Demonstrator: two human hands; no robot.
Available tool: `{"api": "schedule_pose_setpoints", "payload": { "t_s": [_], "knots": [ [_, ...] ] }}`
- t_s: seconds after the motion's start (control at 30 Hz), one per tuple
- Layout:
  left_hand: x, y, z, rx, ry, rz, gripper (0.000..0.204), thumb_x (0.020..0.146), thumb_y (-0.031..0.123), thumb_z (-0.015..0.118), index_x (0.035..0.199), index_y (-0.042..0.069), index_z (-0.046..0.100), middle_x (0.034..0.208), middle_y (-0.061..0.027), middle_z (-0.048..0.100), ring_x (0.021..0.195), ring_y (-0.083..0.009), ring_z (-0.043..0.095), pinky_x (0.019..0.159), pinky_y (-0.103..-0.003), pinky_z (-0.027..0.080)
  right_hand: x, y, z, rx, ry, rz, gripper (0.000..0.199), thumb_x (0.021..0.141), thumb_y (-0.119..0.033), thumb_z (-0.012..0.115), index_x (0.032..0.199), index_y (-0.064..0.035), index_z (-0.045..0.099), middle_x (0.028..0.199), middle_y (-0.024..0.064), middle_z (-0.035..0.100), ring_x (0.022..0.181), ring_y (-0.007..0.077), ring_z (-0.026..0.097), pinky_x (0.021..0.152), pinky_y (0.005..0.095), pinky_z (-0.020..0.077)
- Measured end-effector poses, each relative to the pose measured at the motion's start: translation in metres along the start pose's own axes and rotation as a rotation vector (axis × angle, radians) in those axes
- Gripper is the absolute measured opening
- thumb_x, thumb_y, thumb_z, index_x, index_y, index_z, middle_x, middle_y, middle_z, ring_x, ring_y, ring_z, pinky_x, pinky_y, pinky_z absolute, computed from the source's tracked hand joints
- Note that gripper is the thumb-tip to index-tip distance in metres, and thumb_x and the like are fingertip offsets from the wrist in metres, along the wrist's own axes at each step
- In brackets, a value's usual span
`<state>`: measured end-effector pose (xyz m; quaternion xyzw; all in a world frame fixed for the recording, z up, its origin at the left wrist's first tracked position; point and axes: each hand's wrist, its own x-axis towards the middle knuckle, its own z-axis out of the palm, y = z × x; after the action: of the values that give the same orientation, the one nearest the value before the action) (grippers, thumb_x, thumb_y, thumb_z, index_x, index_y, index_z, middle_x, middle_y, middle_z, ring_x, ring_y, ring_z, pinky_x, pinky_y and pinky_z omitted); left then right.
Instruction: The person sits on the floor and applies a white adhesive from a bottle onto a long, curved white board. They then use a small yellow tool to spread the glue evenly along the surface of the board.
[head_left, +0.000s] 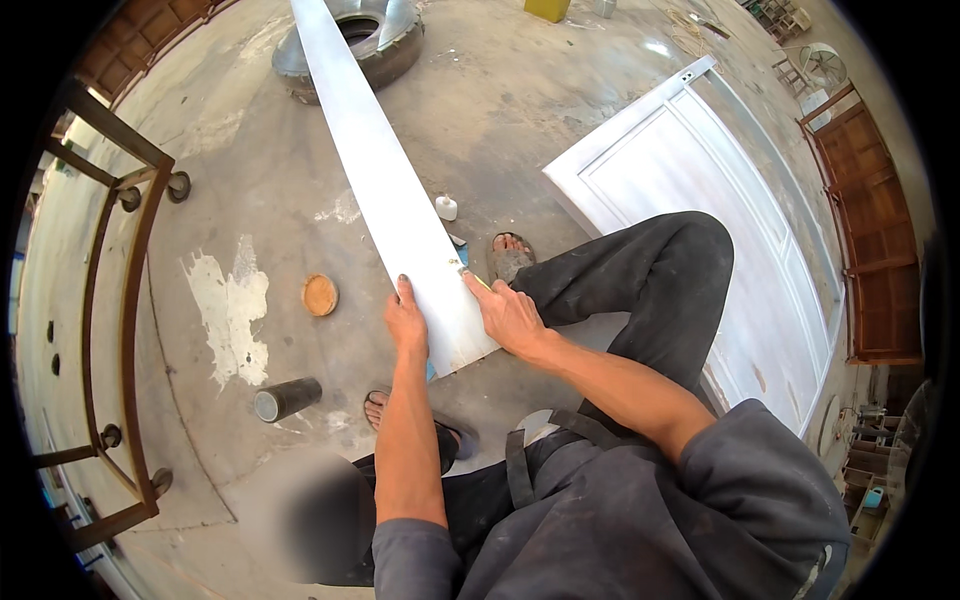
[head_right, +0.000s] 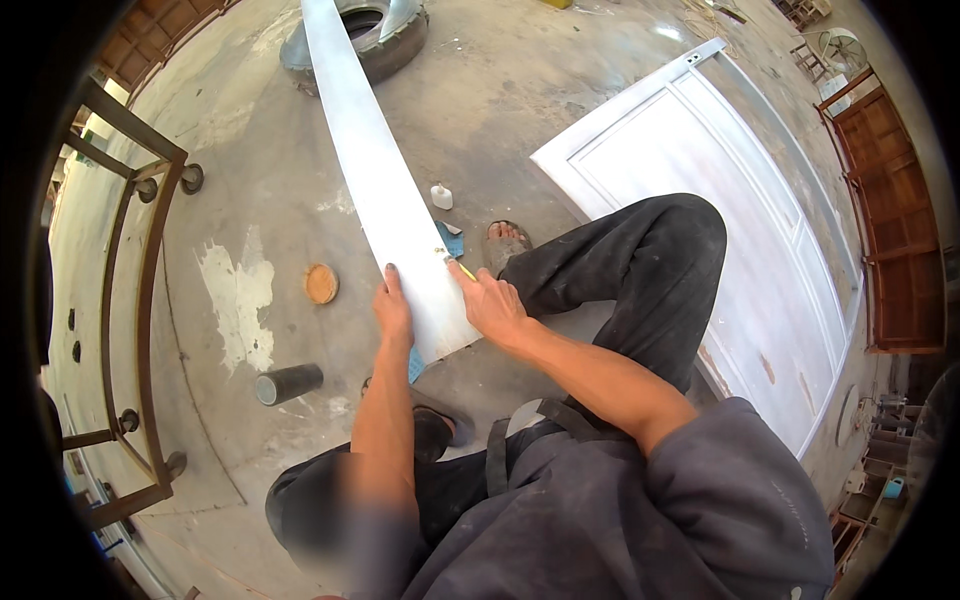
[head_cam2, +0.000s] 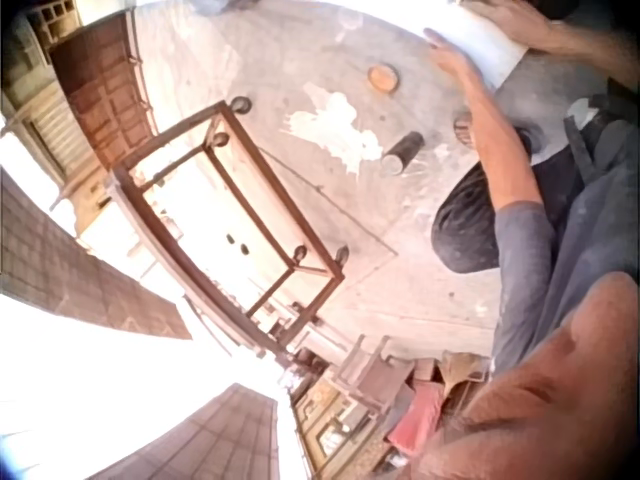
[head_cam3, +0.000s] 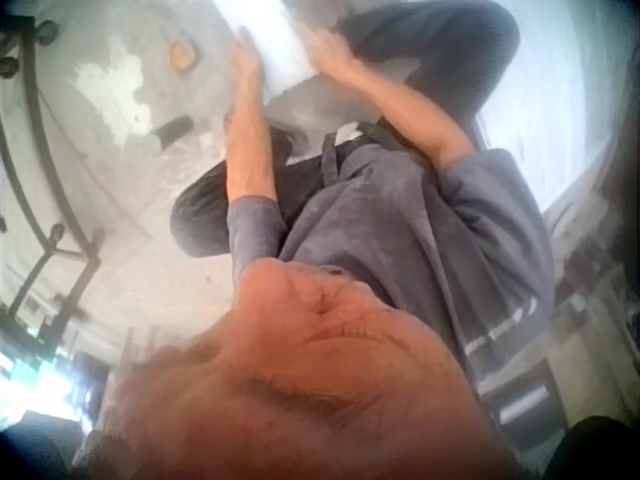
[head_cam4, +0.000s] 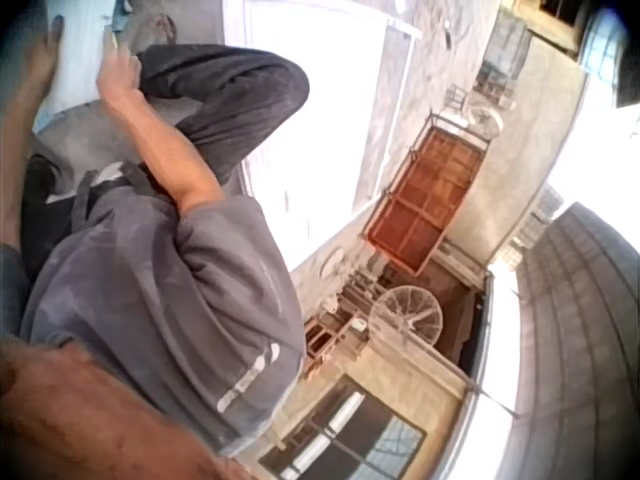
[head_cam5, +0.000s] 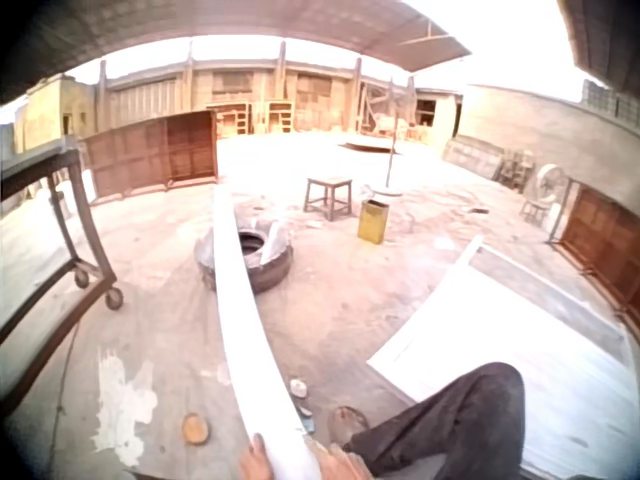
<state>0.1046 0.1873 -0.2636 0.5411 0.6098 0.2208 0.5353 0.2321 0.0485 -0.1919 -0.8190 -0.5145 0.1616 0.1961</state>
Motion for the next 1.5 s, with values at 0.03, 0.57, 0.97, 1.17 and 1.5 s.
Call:
{"api": "schedule_pose_setpoints", "payload": {
  "t_s": [0.03, 0.57, 0.97, 1.17, 1.5],
  "knots": [
    [-0.002, 0.001, 0.001, -0.022, -0.003, -0.005, 0.073, 0.103, 0.057, 0.047, 0.112, -0.013, 0.064, 0.102, -0.0199, 0.069, 0.088, -0.025, 0.065, 0.082, -0.04, 0.052, 0.01, 0.002, 0.002, -0.002, 0.034, -0.024, 0.052, 0.091, -0.003, 0.056, 0.143, -0.0118, 0.055, 0.087, 0.0257, 0.062, 0.07, 0.0457, 0.067, 0.065, 0.0532, 0.0559],
    [-0.008, 0.006, -0.004, -0.063, -0.013, -0.015, 0.072, 0.104, 0.056, 0.047, 0.11, -0.013, 0.064, 0.102, -0.0181, 0.069, 0.09, -0.0243, 0.063, 0.083, -0.04, 0.05, -0.001, -0.002, -0.006, -0.003, -0.015, -0.003, 0.048, 0.096, -0.005, 0.052, 0.143, -0.0109, 0.053, 0.084, 0.0249, 0.062, 0.069, 0.0456, 0.066, 0.063, 0.052, 0.0549],
    [-0.008, 0.007, -0.002, -0.022, -0.016, -0.016, 0.072, 0.103, 0.057, 0.047, 0.111, -0.013, 0.064, 0.101, -0.0192, 0.069, 0.09, -0.0237, 0.063, 0.081, -0.039, 0.05, 0.02, 0.005, 0.004, -0.008, 0.051, -0.053, 0.05, 0.095, -0.005, 0.055, 0.144, -0.0102, 0.053, 0.087, 0.0259, 0.063, 0.071, 0.046, 0.067, 0.066, 0.0528, 0.0557],
    [-0.006, 0.005, -0.001, -0.077, 0.004, -0.008, 0.073, 0.103, 0.058, 0.047, 0.109, -0.013, 0.065, 0.098, -0.02, 0.069, 0.089, -0.0255, 0.063, 0.082, -0.04, 0.05, 0.013, -0.001, -0.002, -0.006, -0.077, 0.026, 0.054, 0.094, -0.007, 0.052, 0.147, -0.0161, 0.05, 0.096, 0.0258, 0.063, 0.08, 0.0477, 0.068, 0.073, 0.0545, 0.0559],
    [-0.011, 0.011, -0.005, -0.076, -0.005, -0.001, 0.074, 0.103, 0.058, 0.047, 0.11, -0.013, 0.064, 0.099, -0.0195, 0.069, 0.089, -0.0262, 0.063, 0.083, -0.04, 0.05, 0.015, -0.003, -0.004, 0.004, -0.059, 0.017, 0.051, 0.095, -0.006, 0.052, 0.146, -0.0138, 0.052, 0.093, 0.0271, 0.063, 0.079, 0.0472, 0.068, 0.07, 0.0549, 0.0557]
  ]
}}
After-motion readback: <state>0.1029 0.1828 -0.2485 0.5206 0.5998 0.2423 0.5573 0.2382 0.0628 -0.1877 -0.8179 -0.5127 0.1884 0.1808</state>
